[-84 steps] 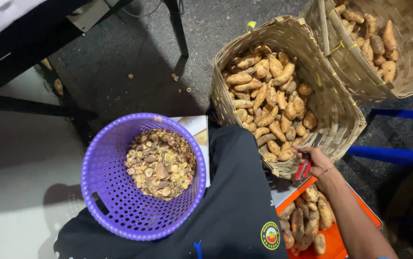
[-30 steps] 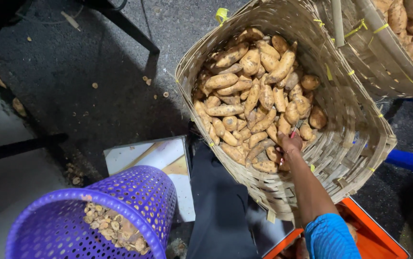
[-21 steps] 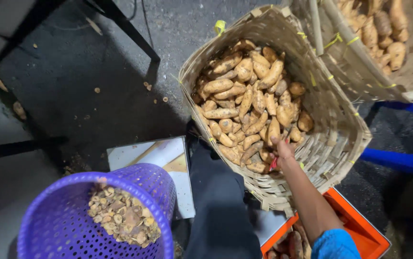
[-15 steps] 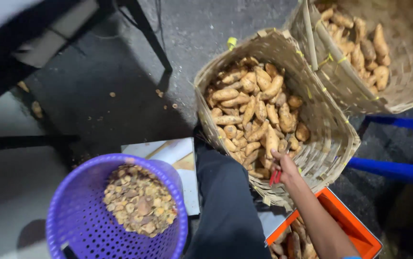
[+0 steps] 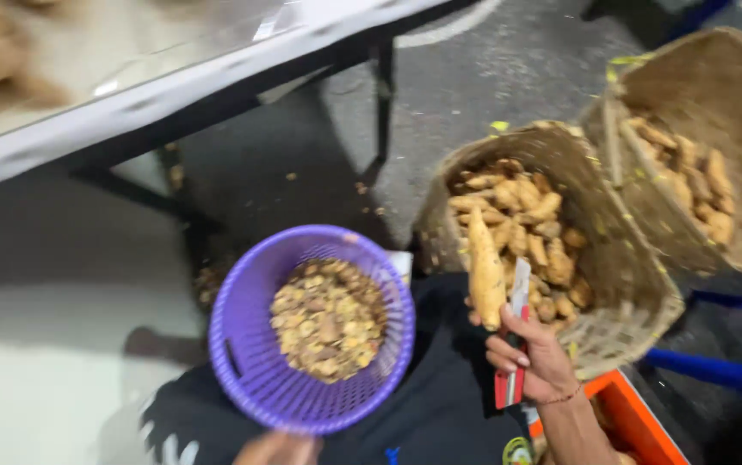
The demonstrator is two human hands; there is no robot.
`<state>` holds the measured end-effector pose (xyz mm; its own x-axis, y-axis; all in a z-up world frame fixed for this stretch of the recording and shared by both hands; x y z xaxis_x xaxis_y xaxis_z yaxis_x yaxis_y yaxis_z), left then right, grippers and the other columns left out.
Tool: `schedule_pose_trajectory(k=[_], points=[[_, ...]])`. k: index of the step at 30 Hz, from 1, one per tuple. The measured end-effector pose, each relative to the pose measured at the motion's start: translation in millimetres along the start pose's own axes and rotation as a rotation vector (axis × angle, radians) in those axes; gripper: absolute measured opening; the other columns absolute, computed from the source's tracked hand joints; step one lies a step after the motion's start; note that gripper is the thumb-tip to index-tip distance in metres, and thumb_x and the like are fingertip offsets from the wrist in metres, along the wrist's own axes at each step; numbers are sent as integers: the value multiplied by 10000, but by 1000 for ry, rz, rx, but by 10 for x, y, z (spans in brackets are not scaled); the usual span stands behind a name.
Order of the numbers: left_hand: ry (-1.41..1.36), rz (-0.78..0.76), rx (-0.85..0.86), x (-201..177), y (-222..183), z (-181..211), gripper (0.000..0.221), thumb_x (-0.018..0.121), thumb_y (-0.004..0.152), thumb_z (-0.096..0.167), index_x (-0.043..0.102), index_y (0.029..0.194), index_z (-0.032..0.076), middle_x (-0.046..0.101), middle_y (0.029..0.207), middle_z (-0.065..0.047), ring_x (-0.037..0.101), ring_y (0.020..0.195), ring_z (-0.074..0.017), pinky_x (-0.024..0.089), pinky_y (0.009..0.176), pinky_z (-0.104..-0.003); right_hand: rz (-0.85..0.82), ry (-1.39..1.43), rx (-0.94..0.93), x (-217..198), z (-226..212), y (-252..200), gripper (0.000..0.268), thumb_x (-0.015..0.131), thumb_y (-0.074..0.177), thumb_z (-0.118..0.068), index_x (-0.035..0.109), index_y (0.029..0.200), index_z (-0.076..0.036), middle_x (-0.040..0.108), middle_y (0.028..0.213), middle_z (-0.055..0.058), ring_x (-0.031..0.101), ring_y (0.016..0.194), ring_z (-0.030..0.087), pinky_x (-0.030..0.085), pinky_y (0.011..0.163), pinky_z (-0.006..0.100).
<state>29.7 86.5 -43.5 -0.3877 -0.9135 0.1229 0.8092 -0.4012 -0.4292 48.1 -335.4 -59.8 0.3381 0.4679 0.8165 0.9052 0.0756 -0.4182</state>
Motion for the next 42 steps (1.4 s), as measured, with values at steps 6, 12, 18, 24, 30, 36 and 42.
schedule_pose_trajectory(k=[6,12,18,24,30,36,42], points=[[-450,21,89,716,1147,413,591,565,969,339,437,1475,62,654,1385,-164,674,1189,-227,531,1004,-312,-274,99,479,727,967,27,536,517,1026,-238,400,1424,101,512,1041,119,255,416,9,324,397,182],[-629,-98,217,586,880,728,467,492,1056,269,460,1432,-5,667,1268,-218,685,1093,-300,578,943,-399,-289,111,622,735,1570,-29,353,475,1053,-245,476,1263,39,517,992,134,282,387,23,347,376,188],[-739,285,139,397,939,218,348,676,955,268,648,1199,21,661,1049,-51,590,960,-138,497,810,-243,-100,-98,529,874,1651,67,416,494,1066,-367,573,1182,24,628,886,173,235,342,27,318,326,173],[-1034,233,122,321,1047,44,321,648,990,243,539,1167,-1,700,903,-255,738,774,-370,650,693,-510,-29,-332,396,809,1604,130,347,540,1059,-310,632,1056,24,691,911,90,223,339,11,210,318,169],[-865,315,139,201,1076,-40,320,655,977,261,610,1162,4,695,875,-133,674,703,-246,614,614,-391,-37,-272,221,784,1232,283,330,528,1050,-190,620,1224,75,611,859,97,264,387,4,261,339,151],[-830,342,110,350,1102,-171,390,765,934,281,615,1175,14,723,901,-196,752,748,-280,636,655,-400,69,-429,134,777,1059,290,295,530,1022,-216,600,1220,-8,516,879,69,295,353,-20,316,352,150],[-760,206,91,411,1007,-7,326,745,924,198,548,1113,20,673,802,-147,701,601,-240,605,557,-360,98,-411,128,752,1187,248,252,535,1016,-180,599,1192,-12,496,846,67,301,361,-11,328,367,158]])
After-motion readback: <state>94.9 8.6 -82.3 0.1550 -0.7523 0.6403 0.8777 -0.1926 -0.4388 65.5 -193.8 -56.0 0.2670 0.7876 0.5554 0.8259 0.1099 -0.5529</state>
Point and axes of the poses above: each hand's wrist, its own y-axis towards the middle knuckle, its own x-axis out of the palm, z = x × y, the point moved 2 cm from there along y, towards the middle knuckle
